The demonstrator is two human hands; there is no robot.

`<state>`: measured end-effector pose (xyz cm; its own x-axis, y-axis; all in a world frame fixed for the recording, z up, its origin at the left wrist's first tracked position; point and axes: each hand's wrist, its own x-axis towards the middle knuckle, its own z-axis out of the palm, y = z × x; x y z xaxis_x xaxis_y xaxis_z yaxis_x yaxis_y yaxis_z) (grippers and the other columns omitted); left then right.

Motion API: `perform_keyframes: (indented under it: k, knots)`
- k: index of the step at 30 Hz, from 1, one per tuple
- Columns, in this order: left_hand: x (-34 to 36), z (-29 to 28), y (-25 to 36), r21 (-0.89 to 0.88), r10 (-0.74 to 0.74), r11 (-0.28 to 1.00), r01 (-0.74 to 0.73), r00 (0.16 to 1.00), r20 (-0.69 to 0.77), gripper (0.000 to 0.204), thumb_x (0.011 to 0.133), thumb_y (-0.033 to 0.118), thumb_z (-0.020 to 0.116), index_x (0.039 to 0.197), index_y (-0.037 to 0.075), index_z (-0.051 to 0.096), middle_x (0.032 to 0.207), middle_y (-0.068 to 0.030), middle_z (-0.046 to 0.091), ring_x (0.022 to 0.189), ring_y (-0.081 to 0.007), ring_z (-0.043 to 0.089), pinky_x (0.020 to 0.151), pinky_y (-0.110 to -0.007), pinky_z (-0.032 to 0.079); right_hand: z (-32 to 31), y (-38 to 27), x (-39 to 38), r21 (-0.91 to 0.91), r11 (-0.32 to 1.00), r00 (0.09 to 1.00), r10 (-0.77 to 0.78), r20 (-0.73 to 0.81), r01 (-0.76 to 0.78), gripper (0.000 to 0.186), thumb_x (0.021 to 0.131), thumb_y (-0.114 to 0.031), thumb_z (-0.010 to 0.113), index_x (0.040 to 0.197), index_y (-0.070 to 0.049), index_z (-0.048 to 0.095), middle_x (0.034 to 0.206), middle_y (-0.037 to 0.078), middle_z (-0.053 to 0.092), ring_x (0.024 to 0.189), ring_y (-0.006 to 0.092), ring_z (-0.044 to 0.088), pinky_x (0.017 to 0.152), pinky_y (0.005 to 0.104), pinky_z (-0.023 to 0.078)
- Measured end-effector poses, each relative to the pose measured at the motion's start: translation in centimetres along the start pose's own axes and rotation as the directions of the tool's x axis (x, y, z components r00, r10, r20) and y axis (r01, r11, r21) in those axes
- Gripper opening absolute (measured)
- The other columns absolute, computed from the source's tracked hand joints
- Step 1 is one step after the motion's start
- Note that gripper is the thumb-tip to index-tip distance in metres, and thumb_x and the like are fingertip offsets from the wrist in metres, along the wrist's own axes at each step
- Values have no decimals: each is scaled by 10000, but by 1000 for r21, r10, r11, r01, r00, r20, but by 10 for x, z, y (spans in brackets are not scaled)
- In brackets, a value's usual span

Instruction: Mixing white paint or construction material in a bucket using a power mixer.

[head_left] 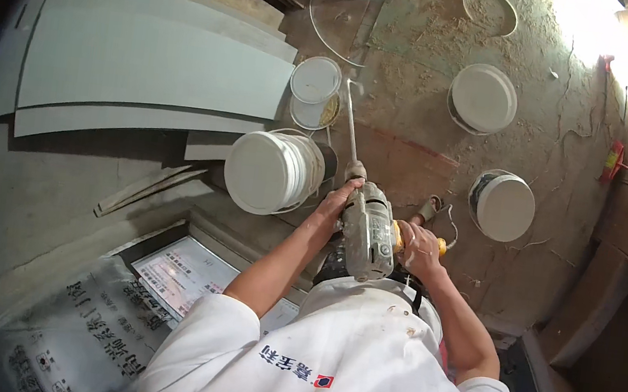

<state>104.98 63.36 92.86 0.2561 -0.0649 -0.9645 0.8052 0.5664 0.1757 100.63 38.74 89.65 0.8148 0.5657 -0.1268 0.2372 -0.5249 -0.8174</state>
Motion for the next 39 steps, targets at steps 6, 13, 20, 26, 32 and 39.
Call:
perform_keyframes:
  k: [6,13,20,26,32,39]
  knots:
    - [18,-35,0,128,81,990,-57,977,-198,416,813,392,729,977,13,677,876,-64,685,768,-187,660,731,-346,538,38,1,12,134,989,998,56,22,-58,606,640,-121,705,1209,-60,505,974,143,596,919,355,596,773,437,470]
    - [32,-63,-16,-4,104,994,-106,982,-160,373,811,397,735,937,48,695,862,-41,688,769,-157,647,719,-317,515,66,7,22,80,990,983,105,149,-118,611,689,-144,702,1253,-47,488,1037,182,602,939,390,585,803,453,455]
    - [45,-77,-20,-23,110,993,-116,977,-184,340,835,395,705,921,66,704,859,-25,687,766,-141,640,725,-297,501,75,12,29,52,988,968,134,213,-148,652,698,-150,692,1299,-32,465,1107,193,603,985,394,583,831,444,445]
    - [57,-83,-29,7,144,989,-146,971,-191,353,840,403,696,936,63,695,849,-9,683,747,-129,633,716,-292,496,84,21,23,38,993,971,101,218,-111,696,688,-134,695,1330,-28,448,1204,219,575,1018,383,584,832,445,444]
    - [64,-81,-26,23,175,984,-174,963,-205,332,837,390,703,921,69,687,847,-5,678,738,-124,630,700,-289,494,85,32,31,45,992,964,101,247,-116,721,686,-112,693,1352,-23,431,1194,206,580,1043,368,577,830,431,437]
    - [91,-104,-35,-30,179,981,-191,957,-229,301,834,345,719,942,68,671,861,-5,664,762,-122,624,703,-289,501,91,45,49,11,996,943,83,324,-92,774,636,-69,678,1366,-29,424,1069,156,590,1003,340,561,821,410,426]
